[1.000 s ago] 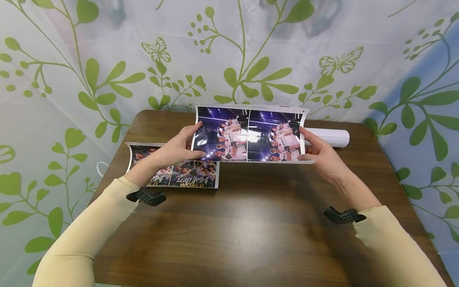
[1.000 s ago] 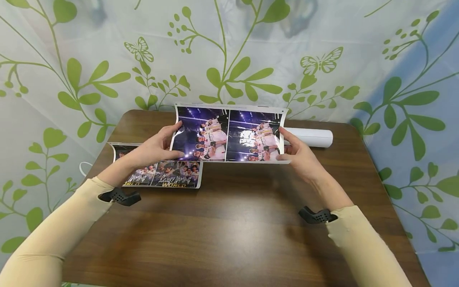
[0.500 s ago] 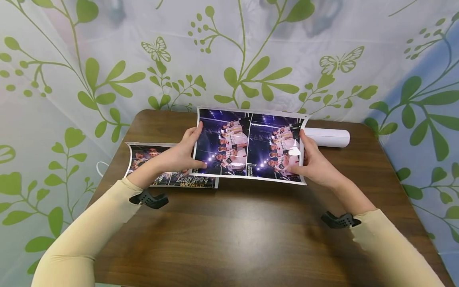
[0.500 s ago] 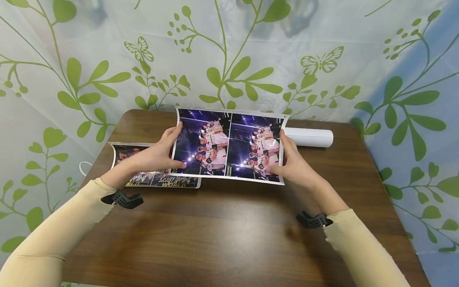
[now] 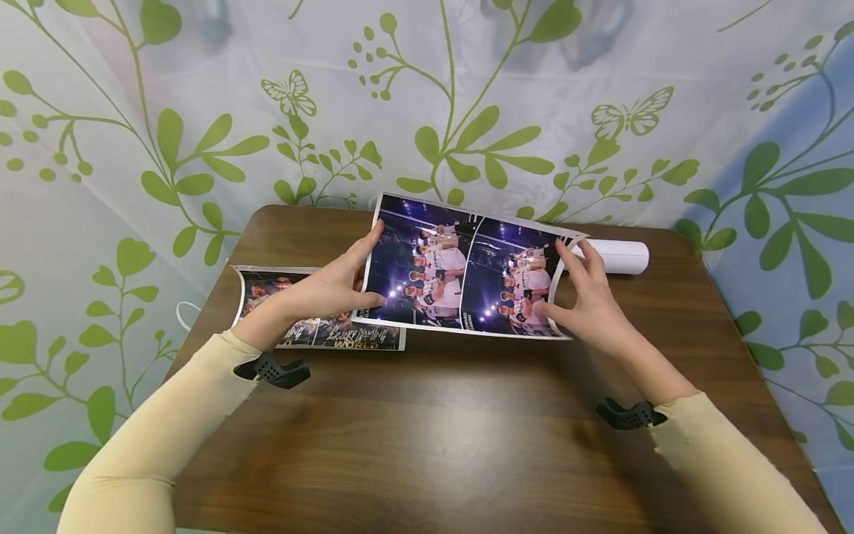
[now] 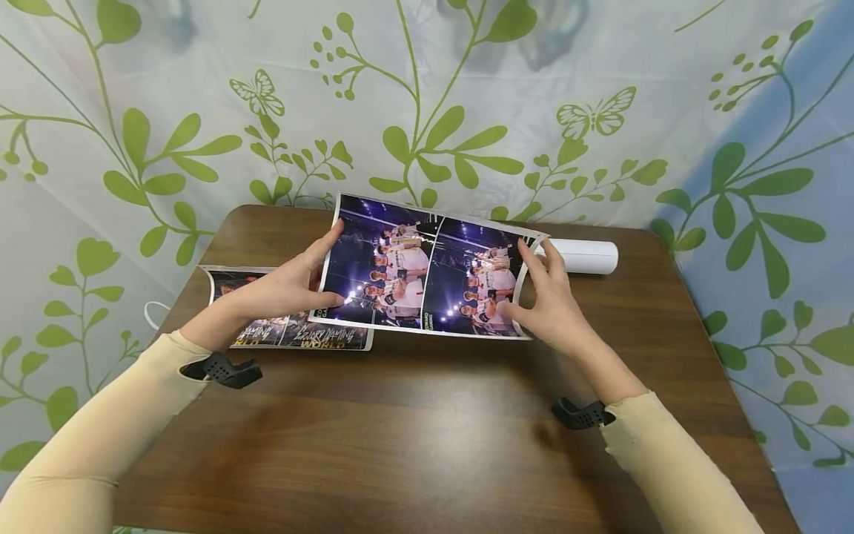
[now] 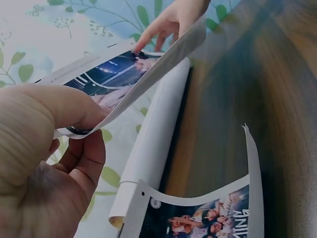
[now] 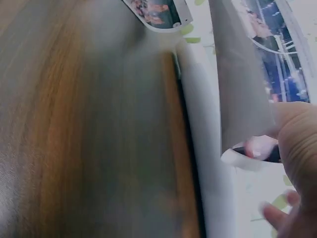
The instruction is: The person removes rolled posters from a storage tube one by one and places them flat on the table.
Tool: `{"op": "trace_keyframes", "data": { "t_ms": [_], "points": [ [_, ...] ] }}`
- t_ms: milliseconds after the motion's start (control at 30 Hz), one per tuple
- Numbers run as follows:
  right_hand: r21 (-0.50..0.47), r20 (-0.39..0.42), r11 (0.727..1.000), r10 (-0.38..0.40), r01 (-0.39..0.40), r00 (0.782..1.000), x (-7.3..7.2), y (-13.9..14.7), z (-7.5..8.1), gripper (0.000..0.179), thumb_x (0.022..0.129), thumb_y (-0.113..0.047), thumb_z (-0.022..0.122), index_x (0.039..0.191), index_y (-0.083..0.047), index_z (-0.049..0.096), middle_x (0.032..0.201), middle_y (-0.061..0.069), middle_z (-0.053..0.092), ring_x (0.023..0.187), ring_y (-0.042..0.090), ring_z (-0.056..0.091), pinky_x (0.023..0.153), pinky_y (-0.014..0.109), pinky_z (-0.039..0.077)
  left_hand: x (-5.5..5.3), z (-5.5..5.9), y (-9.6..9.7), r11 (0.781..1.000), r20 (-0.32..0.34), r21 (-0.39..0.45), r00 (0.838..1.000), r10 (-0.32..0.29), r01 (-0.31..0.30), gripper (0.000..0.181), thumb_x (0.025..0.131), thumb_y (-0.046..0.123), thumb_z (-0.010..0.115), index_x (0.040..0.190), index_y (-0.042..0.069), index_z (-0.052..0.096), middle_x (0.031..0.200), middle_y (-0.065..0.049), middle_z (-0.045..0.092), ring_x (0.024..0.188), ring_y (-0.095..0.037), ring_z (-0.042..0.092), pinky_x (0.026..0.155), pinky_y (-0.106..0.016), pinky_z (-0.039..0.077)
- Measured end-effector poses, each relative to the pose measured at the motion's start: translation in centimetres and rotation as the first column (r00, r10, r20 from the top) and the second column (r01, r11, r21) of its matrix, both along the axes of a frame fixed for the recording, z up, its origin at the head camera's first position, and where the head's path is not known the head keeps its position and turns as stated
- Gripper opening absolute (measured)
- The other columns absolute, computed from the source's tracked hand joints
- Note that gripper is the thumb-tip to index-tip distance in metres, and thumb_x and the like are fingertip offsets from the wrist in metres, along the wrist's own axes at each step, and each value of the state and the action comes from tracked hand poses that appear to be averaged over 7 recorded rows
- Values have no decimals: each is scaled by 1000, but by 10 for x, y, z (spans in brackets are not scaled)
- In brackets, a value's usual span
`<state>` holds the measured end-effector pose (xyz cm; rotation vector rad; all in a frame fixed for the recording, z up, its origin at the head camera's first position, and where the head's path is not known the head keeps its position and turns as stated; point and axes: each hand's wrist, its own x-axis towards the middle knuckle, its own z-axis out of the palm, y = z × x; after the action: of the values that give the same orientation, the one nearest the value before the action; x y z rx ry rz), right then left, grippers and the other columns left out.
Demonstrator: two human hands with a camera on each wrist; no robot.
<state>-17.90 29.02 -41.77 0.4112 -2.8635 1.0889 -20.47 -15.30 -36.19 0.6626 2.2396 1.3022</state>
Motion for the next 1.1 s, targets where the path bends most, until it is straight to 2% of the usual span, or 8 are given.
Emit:
{"op": "trace_keyframes", "data": {
  "t_ms": [133, 300, 400, 533, 633, 733, 900, 1100],
  "points": [
    [124, -212, 991, -15, 42, 977, -2, 2, 7, 82, 84, -18, 85, 155, -16, 44, 169, 15, -10, 153, 43, -4, 112, 73, 19, 1, 7, 1, 999, -86, -34, 996, -28, 26, 118, 93, 12, 77, 161, 40, -14, 169, 6, -13, 103, -37, 64, 70, -43, 59],
    [200, -325, 979, 30, 37, 945, -6, 3, 23, 69, 83, -16, 85, 146, -16, 57, 170, 17, -5, 154, 41, -10, 115, 73, 6, 1, 10, 0, 997, -129, -35, 989, -70, 66, 117, 93, 11, 76, 161, 41, -14, 169, 5, -12, 141, -26, 35, 90, -36, 53],
    [225, -316, 973, 120, -49, 941, -11, 0, 31, 61, 84, -12, 84, 141, -18, 62, 170, 16, 3, 154, 43, -2, 115, 73, 10, 4, 11, 3, 993, -73, -31, 991, -112, 110, 115, 95, 9, 72, 159, 47, -15, 169, 6, -11, 101, -31, 61, 68, -38, 57],
    [231, -259, 943, 299, -242, 919, -16, -8, 40, 52, 86, -2, 79, 135, -18, 67, 170, 9, 15, 151, 43, 20, 110, 65, 30, 7, 13, 9, 983, -78, -62, 981, -179, 174, 113, 95, 8, 71, 159, 48, -14, 169, 4, -6, 114, -26, 57, 88, -41, 54],
    [204, -184, 916, 383, -346, 905, -16, -19, 47, 56, 89, 2, 75, 139, -20, 64, 170, 1, 17, 138, 34, 45, 94, 51, 48, 8, 15, 14, 973, -113, -87, 968, -225, 216, 113, 94, 8, 71, 161, 44, -13, 169, 4, -5, 150, -16, 16, 115, -42, 32],
    [135, -147, 910, 409, -392, 901, -14, -30, 55, 63, 90, 4, 71, 147, -17, 52, 168, -1, 23, 121, 26, 60, 84, 42, 53, 8, 18, 18, 964, -117, -97, 959, -258, 248, 113, 92, 7, 71, 161, 43, -11, 170, 6, -7, 154, -13, 0, 121, -45, 21],
    [87, -237, 916, 401, -391, 885, -11, -41, 64, 45, 91, 10, 63, 130, -9, 49, 147, 5, 50, 100, 19, 66, 74, 36, 54, 2, 22, 21, 959, -103, -94, 956, -275, 266, 112, 91, 5, 70, 162, 42, -8, 170, 5, -3, 152, -12, 9, 117, -39, 28],
    [289, -277, 868, 480, -404, 833, -11, -45, 60, 35, 92, 11, 55, 109, -16, 67, 149, 11, 53, 55, 7, 38, 50, 26, 34, -3, 26, 18, 958, -19, -46, 958, -285, 284, 108, 94, 2, 66, 161, 47, -5, 168, 13, -8, 122, -17, 50, 61, -37, 56]
  ]
}}
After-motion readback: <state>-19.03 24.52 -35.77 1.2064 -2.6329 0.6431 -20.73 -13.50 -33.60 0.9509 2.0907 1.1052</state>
